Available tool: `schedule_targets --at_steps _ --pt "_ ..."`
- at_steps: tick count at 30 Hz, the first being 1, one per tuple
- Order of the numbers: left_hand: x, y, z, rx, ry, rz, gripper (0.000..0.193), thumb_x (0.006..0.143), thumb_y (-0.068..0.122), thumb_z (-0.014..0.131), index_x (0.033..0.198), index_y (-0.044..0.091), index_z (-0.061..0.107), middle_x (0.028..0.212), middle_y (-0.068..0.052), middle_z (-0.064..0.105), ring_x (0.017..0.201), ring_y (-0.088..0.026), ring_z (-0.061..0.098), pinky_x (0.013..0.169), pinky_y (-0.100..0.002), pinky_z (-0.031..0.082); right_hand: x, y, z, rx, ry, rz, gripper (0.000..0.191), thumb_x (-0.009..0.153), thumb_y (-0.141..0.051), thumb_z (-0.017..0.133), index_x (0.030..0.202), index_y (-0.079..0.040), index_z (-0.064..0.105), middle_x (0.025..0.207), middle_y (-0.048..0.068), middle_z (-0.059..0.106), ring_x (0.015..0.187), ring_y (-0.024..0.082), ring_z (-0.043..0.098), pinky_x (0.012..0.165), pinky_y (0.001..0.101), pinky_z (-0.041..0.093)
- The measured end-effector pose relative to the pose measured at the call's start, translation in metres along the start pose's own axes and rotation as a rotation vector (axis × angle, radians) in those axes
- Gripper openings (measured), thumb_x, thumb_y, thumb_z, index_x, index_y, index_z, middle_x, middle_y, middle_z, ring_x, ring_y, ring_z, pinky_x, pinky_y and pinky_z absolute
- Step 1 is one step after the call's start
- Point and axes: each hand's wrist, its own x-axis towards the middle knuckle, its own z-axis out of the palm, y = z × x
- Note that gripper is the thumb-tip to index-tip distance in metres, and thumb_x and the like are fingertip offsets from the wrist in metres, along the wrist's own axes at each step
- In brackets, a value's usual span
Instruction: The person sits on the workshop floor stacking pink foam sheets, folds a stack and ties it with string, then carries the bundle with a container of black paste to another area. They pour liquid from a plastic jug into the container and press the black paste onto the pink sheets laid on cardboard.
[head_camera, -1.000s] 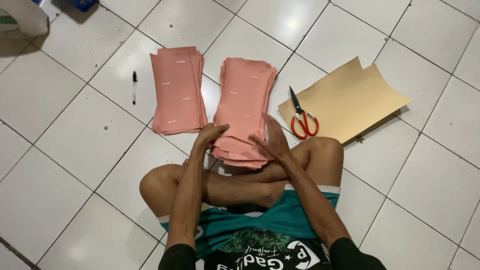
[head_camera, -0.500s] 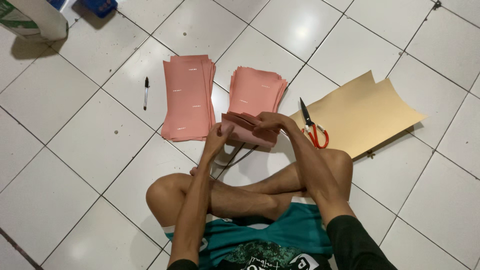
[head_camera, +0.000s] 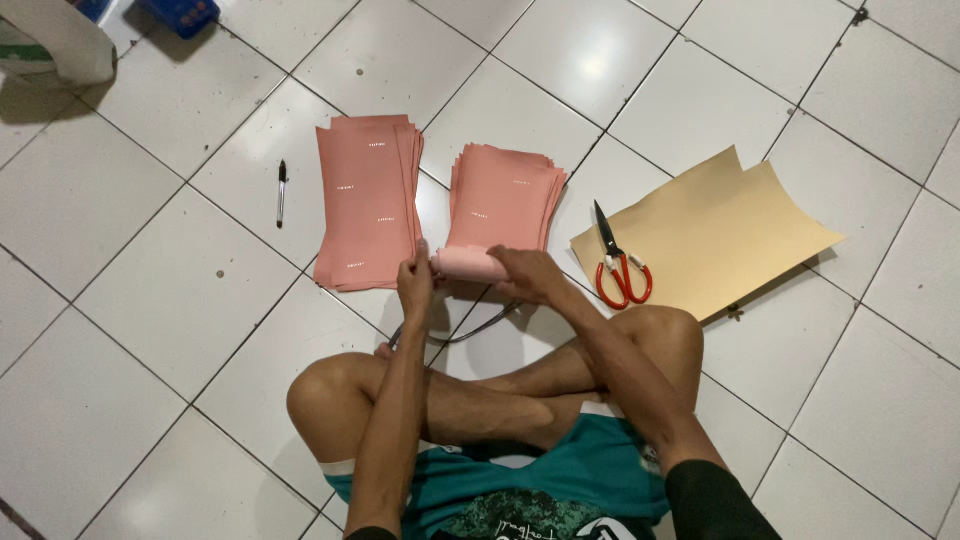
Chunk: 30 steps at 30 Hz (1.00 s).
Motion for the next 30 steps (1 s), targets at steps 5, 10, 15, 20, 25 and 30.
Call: schedule_targets --at_steps 5,10,15,20,25,30 --pt "-0.015 -0.007 0.009 -0.152 -0.024 -0.253 0.055 0.085 0.052 0.071 0.112 0.008 0.051 0.077 -0.004 0.059 0.059 -0.018 0.063 0.050 -0.030 0.056 0.039 0.024 -0.049 0.644 -0.065 0.147 0.062 0.073 -0.035 0.071 0.126 -0.007 0.057 0.112 0.022 0.072 0.103 0.035 0.069 0.087 0.0441 0.055" --pt "-0.005 0.001 0.045 -0.116 -0.238 -0.095 0.055 0.094 0.040 0.077 0.111 -0.010 0.060 0.082 -0.004 0.060 0.070 -0.013 0.059 0.052 -0.029 0.052 0.038 0.008 -0.042 0.058 0.322 0.092 0.059 0.088 -0.036 0.070 0.142 -0.013 0.058 0.127 0.016 0.066 0.113 0.033 0.064 0.097 0.0437 0.051" --pt "0.002 0.014 0.075 -0.162 -0.099 -0.014 0.044 0.087 0.034 0.078 0.103 -0.005 0.066 0.083 -0.006 0.071 0.069 -0.017 0.065 0.054 -0.031 0.055 0.014 -0.023 -0.022 -0.316 0.636 -0.152 0.093 0.059 -0.043 0.082 0.136 -0.004 0.050 0.129 0.022 0.059 0.111 0.039 0.059 0.087 0.0546 0.048" --pt "-0.012 -0.004 0.071 -0.258 -0.248 -0.035 0.049 0.090 0.039 0.078 0.107 -0.003 0.059 0.092 -0.009 0.062 0.078 -0.019 0.063 0.062 -0.033 0.057 0.023 -0.013 -0.034 0.145 0.308 0.141 0.066 0.084 -0.032 0.074 0.141 -0.011 0.051 0.109 0.019 0.067 0.102 0.037 0.065 0.087 0.0475 0.052" --pt "-0.025 -0.031 0.057 -0.415 -0.172 -0.078 0.062 0.090 0.042 0.079 0.122 -0.004 0.053 0.112 -0.017 0.059 0.095 -0.023 0.064 0.079 -0.034 0.064 0.026 0.024 -0.031 0.953 0.038 0.224 0.054 0.086 -0.021 0.077 0.130 0.002 0.057 0.114 0.020 0.068 0.101 0.027 0.069 0.086 0.0390 0.058" --pt "-0.030 -0.034 0.057 -0.338 -0.329 -0.040 0.082 0.085 0.038 0.081 0.144 -0.001 0.041 0.132 -0.017 0.060 0.118 -0.028 0.063 0.095 -0.036 0.058 0.013 0.035 -0.012 1.636 -0.155 0.169 0.066 0.084 -0.022 0.072 0.142 0.003 0.051 0.123 0.017 0.065 0.105 0.023 0.069 0.089 0.0346 0.060"
